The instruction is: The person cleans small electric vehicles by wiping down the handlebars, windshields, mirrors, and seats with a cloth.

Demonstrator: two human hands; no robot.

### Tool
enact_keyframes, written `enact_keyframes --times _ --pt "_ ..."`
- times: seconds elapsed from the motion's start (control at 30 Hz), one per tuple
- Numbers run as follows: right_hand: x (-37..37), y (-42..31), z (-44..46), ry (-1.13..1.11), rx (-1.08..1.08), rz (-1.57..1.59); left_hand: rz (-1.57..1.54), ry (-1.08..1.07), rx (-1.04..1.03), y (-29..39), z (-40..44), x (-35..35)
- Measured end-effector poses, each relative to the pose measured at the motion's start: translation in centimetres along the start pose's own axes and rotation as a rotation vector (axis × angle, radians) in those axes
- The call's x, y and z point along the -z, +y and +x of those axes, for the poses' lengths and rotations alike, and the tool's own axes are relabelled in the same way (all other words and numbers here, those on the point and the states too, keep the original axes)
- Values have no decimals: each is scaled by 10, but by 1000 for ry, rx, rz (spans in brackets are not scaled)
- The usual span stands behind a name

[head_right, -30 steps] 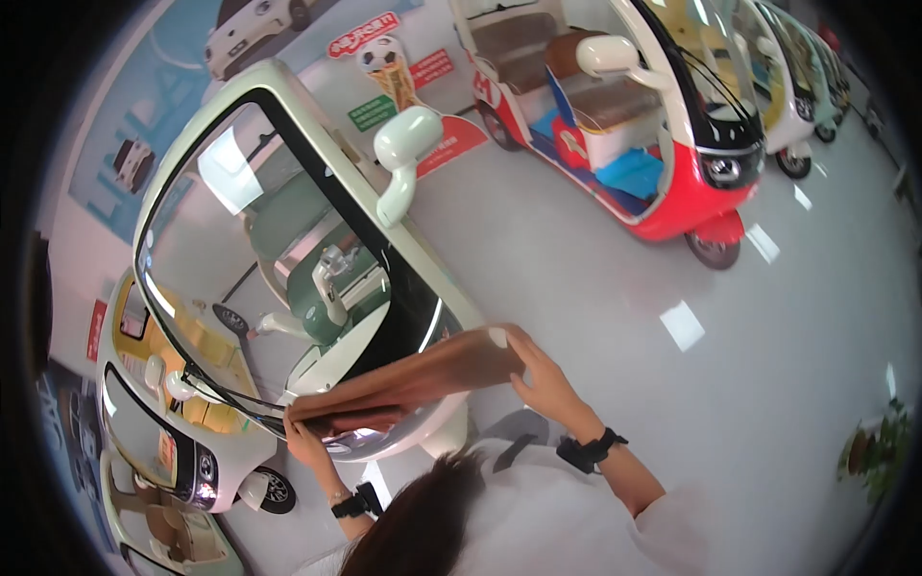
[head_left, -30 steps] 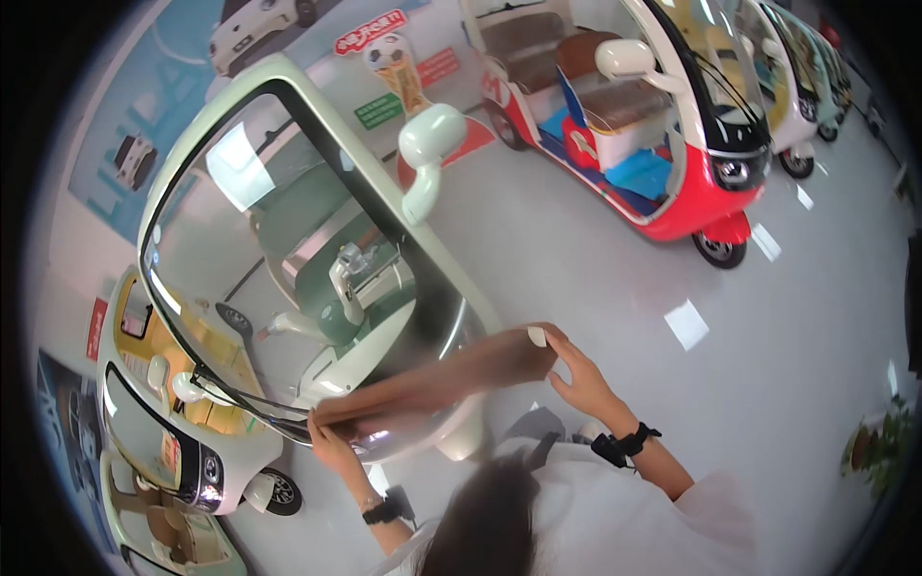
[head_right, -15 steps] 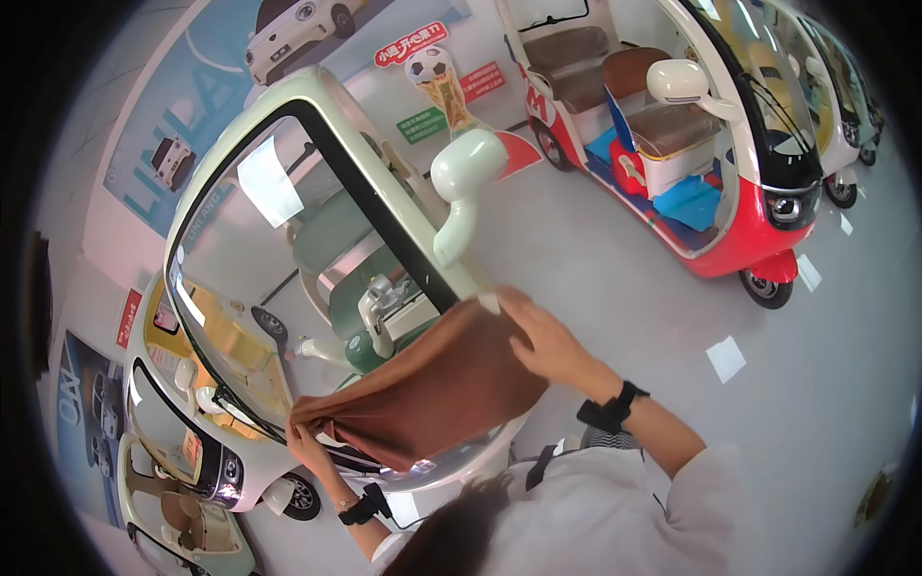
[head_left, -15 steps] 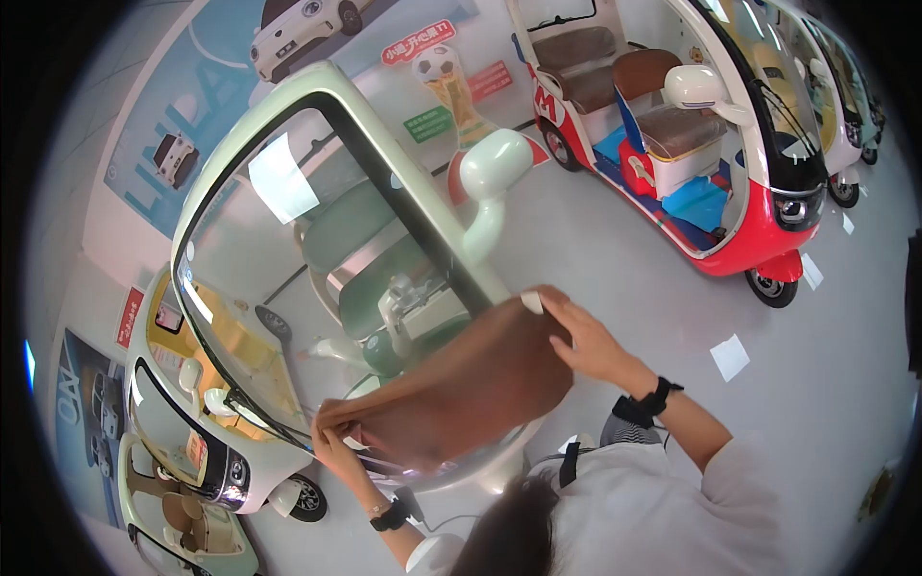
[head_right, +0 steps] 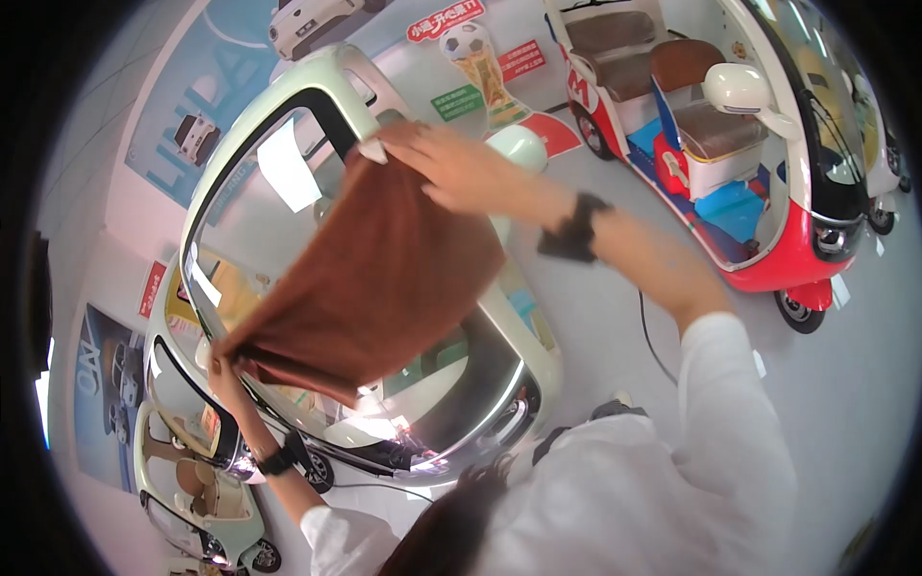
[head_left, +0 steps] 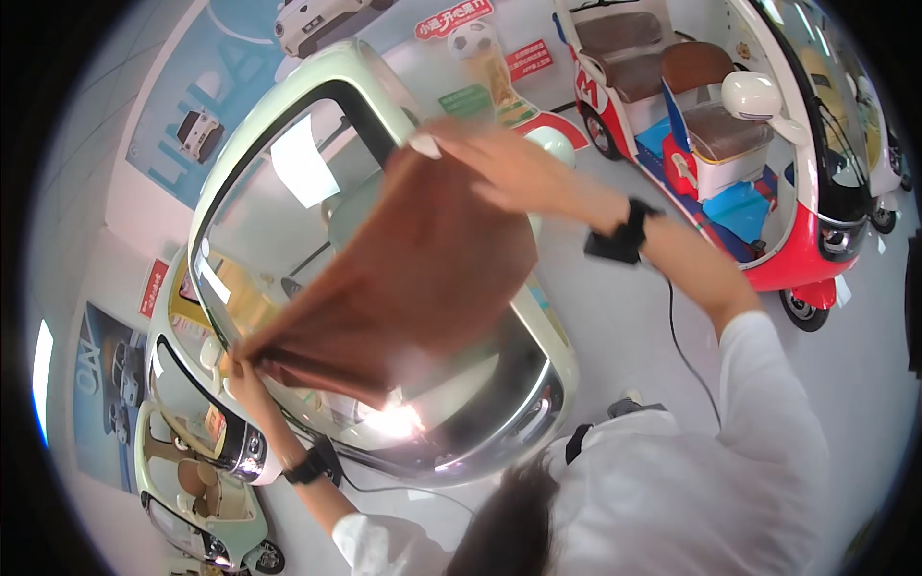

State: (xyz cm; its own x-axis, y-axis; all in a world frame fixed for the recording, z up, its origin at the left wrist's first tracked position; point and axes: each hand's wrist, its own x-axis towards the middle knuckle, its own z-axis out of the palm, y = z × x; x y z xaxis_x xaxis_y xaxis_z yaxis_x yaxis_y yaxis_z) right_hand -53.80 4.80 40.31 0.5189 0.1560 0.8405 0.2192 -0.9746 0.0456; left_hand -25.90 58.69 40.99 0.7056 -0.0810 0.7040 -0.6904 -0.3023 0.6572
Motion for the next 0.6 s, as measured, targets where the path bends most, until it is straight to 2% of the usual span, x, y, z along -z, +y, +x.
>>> enact_keyframes --times 0.03,0.07,0.13,0.2,0.23,0.27,0.33,0.4,0.43,0.53,0.6 --pt "-7 22 21 -23 92 -117 22 5 -39 9 22 -7" --pt "-14 41 42 -44 86 -93 42 10 -78 20 42 -16" --pt "-28 70 84 -49 85 -83 291 -25 -150 58 64 -44" --pt "-45 95 121 -19 95 -108 526 -77 -385 57 89 -71" --pt "-57 108 139 -23 44 -78 525 -177 -196 49 102 -80" --pt "-71 118 156 -30 -6 -49 464 -224 -204 38 114 -96" --pt "-101 128 174 -45 -30 -6 685 -274 -65 21 129 -124" --pt "-130 134 183 -59 18 19 806 -191 -13 -23 145 -157" --pt "-144 132 187 -177 27 -37 868 -152 15 -42 152 -167" --pt "-202 128 197 -113 -56 45 774 51 -86 -53 173 -181" --pt "-217 130 221 -90 -100 27 765 84 -123 -48 188 -179"
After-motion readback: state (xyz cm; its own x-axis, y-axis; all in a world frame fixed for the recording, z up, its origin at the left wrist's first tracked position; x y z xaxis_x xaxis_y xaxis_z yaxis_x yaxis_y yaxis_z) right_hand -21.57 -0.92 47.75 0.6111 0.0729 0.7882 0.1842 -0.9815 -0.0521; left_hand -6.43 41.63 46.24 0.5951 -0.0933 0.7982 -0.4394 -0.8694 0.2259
